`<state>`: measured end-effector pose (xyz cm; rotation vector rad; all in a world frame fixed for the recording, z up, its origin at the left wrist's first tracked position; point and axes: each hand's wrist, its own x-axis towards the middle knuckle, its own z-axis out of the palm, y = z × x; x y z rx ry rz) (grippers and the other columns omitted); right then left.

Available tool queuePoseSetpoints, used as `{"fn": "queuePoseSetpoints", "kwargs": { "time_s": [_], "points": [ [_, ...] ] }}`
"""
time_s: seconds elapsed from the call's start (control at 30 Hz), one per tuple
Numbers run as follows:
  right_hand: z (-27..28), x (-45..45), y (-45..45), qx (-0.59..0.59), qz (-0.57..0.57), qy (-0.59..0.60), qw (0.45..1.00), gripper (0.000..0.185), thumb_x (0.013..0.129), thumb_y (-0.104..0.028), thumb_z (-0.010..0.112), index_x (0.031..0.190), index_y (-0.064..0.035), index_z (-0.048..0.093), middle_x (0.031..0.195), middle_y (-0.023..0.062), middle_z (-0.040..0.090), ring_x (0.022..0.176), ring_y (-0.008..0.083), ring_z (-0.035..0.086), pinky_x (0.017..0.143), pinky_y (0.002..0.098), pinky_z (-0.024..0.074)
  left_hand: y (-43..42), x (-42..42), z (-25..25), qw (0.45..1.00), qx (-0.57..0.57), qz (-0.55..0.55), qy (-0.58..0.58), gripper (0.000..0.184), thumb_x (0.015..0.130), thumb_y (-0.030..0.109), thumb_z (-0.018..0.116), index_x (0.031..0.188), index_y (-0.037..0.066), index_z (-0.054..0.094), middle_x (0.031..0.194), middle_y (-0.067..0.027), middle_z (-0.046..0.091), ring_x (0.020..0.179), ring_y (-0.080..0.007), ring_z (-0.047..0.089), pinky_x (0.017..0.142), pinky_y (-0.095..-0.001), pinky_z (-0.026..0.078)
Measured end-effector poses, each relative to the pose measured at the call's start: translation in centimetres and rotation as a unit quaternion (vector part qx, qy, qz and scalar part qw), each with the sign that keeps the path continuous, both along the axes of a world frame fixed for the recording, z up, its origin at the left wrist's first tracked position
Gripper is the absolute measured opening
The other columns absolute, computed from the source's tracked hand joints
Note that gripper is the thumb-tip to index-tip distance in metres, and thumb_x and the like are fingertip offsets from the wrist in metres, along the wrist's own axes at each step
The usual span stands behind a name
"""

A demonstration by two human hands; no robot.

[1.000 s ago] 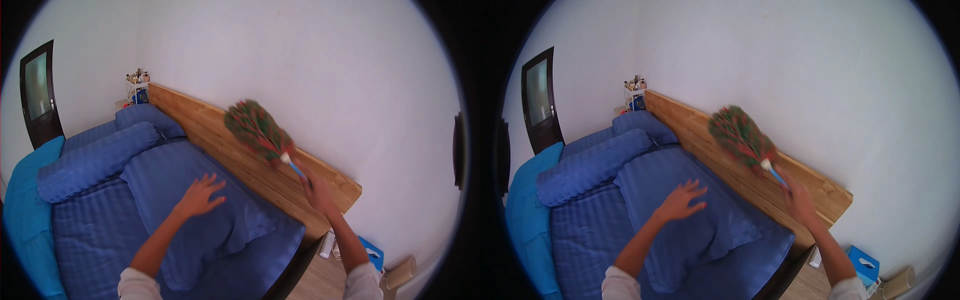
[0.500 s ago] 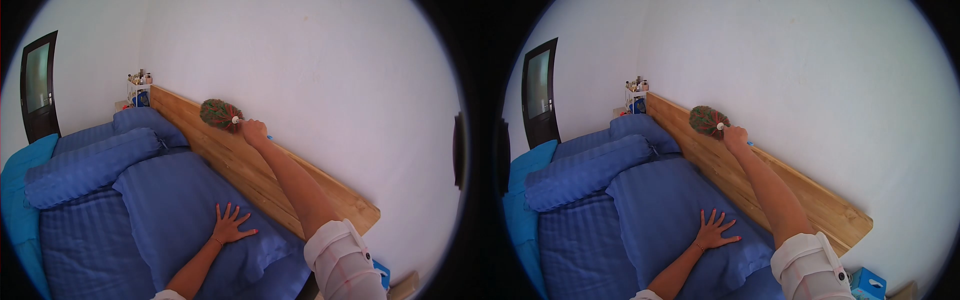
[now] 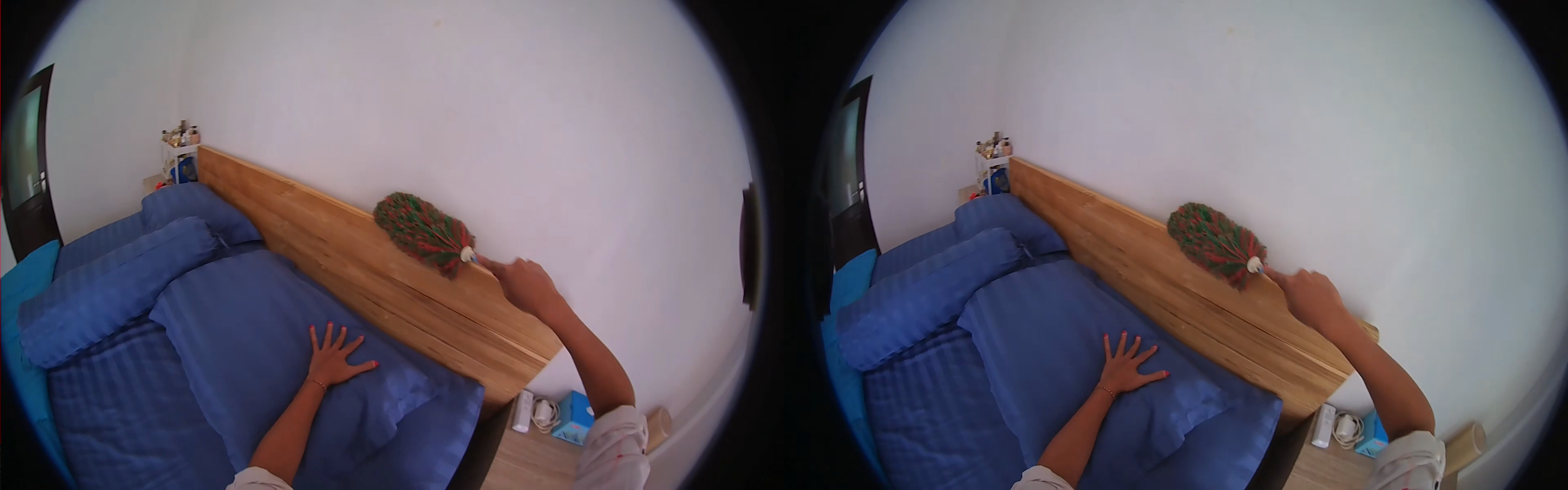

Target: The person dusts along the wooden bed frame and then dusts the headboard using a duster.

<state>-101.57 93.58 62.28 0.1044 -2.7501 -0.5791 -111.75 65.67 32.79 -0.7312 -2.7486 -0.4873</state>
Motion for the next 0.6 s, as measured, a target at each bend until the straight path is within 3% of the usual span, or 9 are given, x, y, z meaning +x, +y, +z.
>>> {"fn": "queuePoseSetpoints", "kwargs": {
  "time_s": [0.13, 0.33, 0.43, 0.6],
  "points": [
    [-1.0, 10.3, 4.2, -0.01, -0.043, 0.011, 0.999, 0.058, 0.077, -0.002, 0.047, 0.13, -0.0243, 0.047, 0.064, 0.0146, 0.059, 0.063, 0.0301, 0.06, 0.058, 0.0426, 0.0483, 0.1, 0.7, 0.6, 1.0, 0.002, 0.003, 0.01, 0.087, 0.068, 0.083, 0.034, 0.135, 0.028, 0.041, 0.147, -0.0121, 0.025, 0.139, -0.0319, 0.004, 0.102, -0.0589, -0.018],
    [0.2, 22.5, 6.9, -0.079, -0.165, 0.003, 0.983, 0.047, 0.084, -0.008, 0.051, 0.128, -0.025, 0.049, 0.062, 0.015, 0.059, 0.059, 0.0318, 0.058, 0.058, 0.0429, 0.0471, 0.0, 1.3, 0.9, 0.999, 0.011, 0.004, 0.032, 0.086, 0.069, 0.082, 0.036, 0.135, 0.026, 0.042, 0.146, -0.0125, 0.026, 0.139, -0.031, 0.006, 0.103, -0.0577, -0.016],
    [1.1, 26.4, 7.4, -0.11, -0.208, 0.032, 0.971, 0.043, 0.087, -0.011, 0.052, 0.125, -0.0294, 0.052, 0.062, 0.0136, 0.06, 0.053, 0.0319, 0.056, 0.058, 0.0432, 0.0468, -0.1, 1.5, 1.3, 0.999, 0.023, 0.004, 0.023, 0.087, 0.069, 0.081, 0.038, 0.135, 0.025, 0.042, 0.146, -0.0122, 0.028, 0.139, -0.0307, 0.007, 0.104, -0.0573, -0.015],
    [3.5, 29.9, 6.9, -0.071, -0.248, 0.049, 0.965, 0.039, 0.087, -0.01, 0.051, 0.123, -0.0262, 0.055, 0.064, 0.0132, 0.06, 0.056, 0.0309, 0.057, 0.058, 0.0431, 0.0461, -0.2, 1.5, 1.4, 0.999, 0.04, 0.005, 0.024, 0.087, 0.068, 0.081, 0.039, 0.135, 0.024, 0.043, 0.145, -0.0126, 0.029, 0.138, -0.0317, 0.008, 0.104, -0.0571, -0.016]
  ]
}}
